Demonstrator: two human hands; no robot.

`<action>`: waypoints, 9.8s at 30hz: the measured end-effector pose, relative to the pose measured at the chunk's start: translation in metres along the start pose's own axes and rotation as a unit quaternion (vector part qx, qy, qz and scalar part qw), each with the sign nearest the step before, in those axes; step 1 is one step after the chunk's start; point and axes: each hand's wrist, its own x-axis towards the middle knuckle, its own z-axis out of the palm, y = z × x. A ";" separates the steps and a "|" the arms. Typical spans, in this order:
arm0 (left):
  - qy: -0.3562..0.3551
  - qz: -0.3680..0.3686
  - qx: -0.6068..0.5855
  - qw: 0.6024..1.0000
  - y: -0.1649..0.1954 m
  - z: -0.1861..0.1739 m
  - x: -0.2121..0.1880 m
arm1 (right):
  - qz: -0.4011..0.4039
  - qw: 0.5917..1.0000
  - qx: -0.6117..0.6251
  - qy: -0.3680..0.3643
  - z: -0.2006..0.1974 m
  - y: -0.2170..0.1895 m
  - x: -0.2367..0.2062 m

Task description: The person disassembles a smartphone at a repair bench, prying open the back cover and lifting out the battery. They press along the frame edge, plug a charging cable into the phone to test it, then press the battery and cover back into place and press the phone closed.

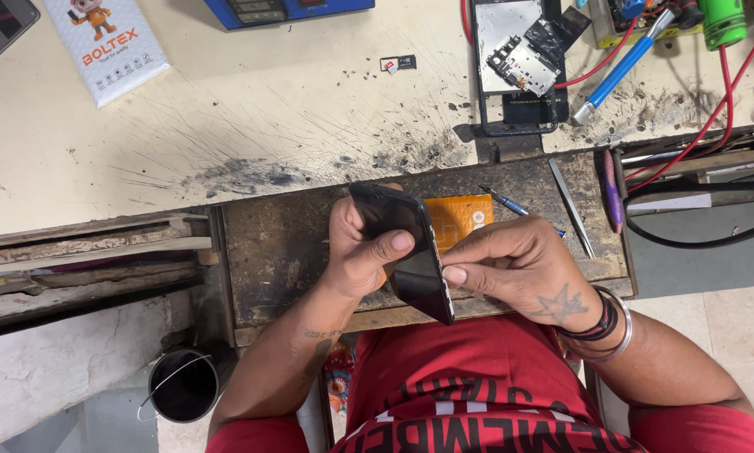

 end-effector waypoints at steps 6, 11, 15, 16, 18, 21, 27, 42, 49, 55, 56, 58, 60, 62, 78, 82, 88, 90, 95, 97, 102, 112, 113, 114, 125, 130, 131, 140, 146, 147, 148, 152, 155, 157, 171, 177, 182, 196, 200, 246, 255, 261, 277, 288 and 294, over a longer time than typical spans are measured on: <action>-0.002 0.003 0.019 1.000 -0.003 -0.003 0.000 | 0.001 1.000 0.002 -0.001 0.000 0.002 0.001; -0.004 -0.002 0.028 1.000 -0.002 -0.004 0.000 | -0.002 1.000 0.008 -0.007 -0.001 0.002 0.001; -0.005 -0.004 0.037 0.999 -0.001 -0.002 -0.001 | -0.003 1.000 0.003 -0.009 -0.001 0.002 0.001; -0.004 -0.006 0.036 0.999 -0.001 -0.002 -0.001 | 0.002 1.000 0.003 -0.008 -0.001 0.003 0.001; -0.003 -0.008 0.034 0.999 -0.001 -0.002 0.000 | 0.010 1.000 0.004 -0.007 -0.001 0.003 0.001; -0.002 -0.009 0.037 0.999 0.000 -0.002 0.000 | 0.003 1.000 -0.004 -0.004 -0.002 0.004 0.001; -0.004 -0.008 0.046 0.999 -0.001 -0.003 -0.001 | 0.007 1.000 0.002 -0.007 -0.002 0.004 0.001; -0.011 -0.002 0.057 0.998 0.000 -0.003 0.000 | 0.028 0.999 0.032 -0.008 0.001 0.004 0.001; 0.000 -0.004 0.055 0.998 -0.002 -0.003 -0.001 | 0.020 1.000 0.009 -0.008 0.000 0.004 0.000; -0.007 -0.004 0.063 0.998 -0.002 -0.005 -0.001 | 0.014 1.000 0.006 -0.011 0.000 0.004 0.000; -0.007 -0.004 0.061 0.998 -0.002 -0.005 -0.001 | 0.013 1.000 0.008 -0.012 0.001 0.004 0.001; -0.006 -0.004 0.058 0.998 -0.002 -0.005 0.000 | 0.010 1.000 0.008 -0.012 0.001 0.004 0.001; -0.005 -0.005 0.057 0.998 -0.002 -0.004 0.000 | 0.007 1.000 0.005 -0.011 0.001 0.005 0.000; -0.004 -0.004 0.060 0.998 -0.002 -0.004 0.000 | 0.010 1.000 0.015 -0.014 0.000 0.005 0.000; -0.016 0.004 0.067 0.998 -0.001 -0.003 0.001 | 0.048 0.998 0.041 -0.006 0.001 0.008 -0.002; -0.014 -0.004 0.058 0.998 -0.001 -0.003 0.001 | 0.028 0.999 0.035 -0.011 0.001 0.009 -0.002; -0.018 -0.002 0.055 0.998 -0.001 -0.002 0.001 | 0.025 0.999 0.024 -0.009 0.001 0.009 -0.003; -0.019 -0.001 0.053 0.998 -0.001 -0.002 0.001 | 0.020 1.000 0.020 -0.009 0.001 0.009 -0.003; -0.018 -0.001 0.058 0.998 -0.001 -0.002 0.001 | 0.023 0.999 0.036 -0.012 0.001 0.009 -0.003; -0.019 -0.002 0.058 0.998 0.000 -0.002 0.001 | 0.022 0.999 0.036 -0.013 0.002 0.008 -0.002; -0.019 -0.004 0.056 0.998 0.001 -0.001 0.001 | 0.046 0.998 0.050 -0.012 0.002 0.008 -0.002; -0.019 -0.006 0.056 0.998 0.001 -0.002 0.001 | 0.045 0.998 0.053 -0.009 0.003 0.009 -0.003; -0.019 -0.006 0.057 0.998 0.002 -0.002 0.001 | 0.049 0.997 0.051 -0.008 0.003 0.009 -0.003; -0.019 -0.006 0.058 0.998 0.002 -0.002 0.001 | 0.052 0.997 0.050 -0.007 0.003 0.009 -0.003; -0.016 0.000 0.054 0.998 0.002 0.000 0.001 | 0.023 0.999 0.041 -0.010 0.002 0.009 -0.003; -0.015 -0.005 0.057 0.998 0.002 0.000 0.001 | 0.024 0.999 0.027 -0.011 0.001 0.009 -0.003; -0.014 -0.005 0.058 0.998 0.002 0.000 0.001 | 0.022 0.999 0.026 -0.012 0.001 0.009 -0.003; -0.015 -0.004 0.068 0.998 0.001 -0.001 0.001 | 0.022 0.999 0.034 -0.011 0.002 0.009 -0.004; -0.021 0.000 0.066 0.998 0.001 0.000 0.001 | 0.015 0.999 0.035 -0.016 0.002 0.009 -0.004; -0.020 -0.001 0.065 0.998 0.000 0.000 0.001 | 0.013 0.999 0.030 -0.016 0.001 0.008 -0.004; -0.020 -0.002 0.065 0.998 0.001 0.000 0.001 | 0.014 0.999 0.035 -0.015 0.002 0.008 -0.004; -0.019 -0.002 0.069 0.997 0.001 0.000 0.001 | 0.019 0.999 0.033 -0.011 0.003 0.008 -0.004; -0.018 -0.005 0.071 0.997 0.002 0.001 0.001 | 0.024 0.999 0.026 -0.010 0.002 0.007 -0.004; -0.019 -0.007 0.073 0.997 0.003 0.000 0.001 | 0.026 0.999 0.031 -0.010 0.003 0.007 -0.004; -0.020 0.001 0.064 0.998 0.002 0.002 0.001 | 0.036 0.998 0.045 -0.007 0.003 0.008 -0.005; -0.020 0.000 0.071 0.997 0.003 0.002 0.001 | 0.041 0.997 0.058 -0.009 0.003 0.008 -0.004; -0.019 0.000 0.062 0.998 0.003 0.002 0.001 | 0.032 0.999 0.033 -0.013 0.002 0.007 -0.004; -0.011 -0.001 0.068 0.998 0.002 0.002 0.001 | 0.029 0.999 0.022 -0.009 0.001 0.011 -0.003; -0.013 0.002 0.068 0.998 0.000 0.002 0.001 | 0.027 0.999 0.022 -0.010 0.000 0.013 -0.003; 0.013 0.028 0.108 0.994 -0.004 0.001 0.000 | 0.042 0.985 0.168 0.016 0.001 0.028 -0.007; 0.107 0.049 0.167 0.979 -0.007 0.017 0.010 | 0.045 0.993 -0.080 0.079 0.020 0.031 -0.001; 0.074 0.021 0.162 0.984 -0.008 0.012 0.011 | 0.022 0.995 0.079 0.064 0.014 0.046 0.006; 0.051 -0.003 0.136 0.989 -0.016 0.004 0.010 | -0.001 0.987 0.140 0.072 0.004 0.060 0.012; 0.056 -0.021 0.150 0.987 -0.018 0.002 0.010 | 0.006 0.978 0.201 0.060 0.005 0.062 0.012; 0.047 -0.049 0.157 0.985 -0.022 0.000 0.007 | 0.004 0.978 0.203 0.055 0.003 0.064 0.015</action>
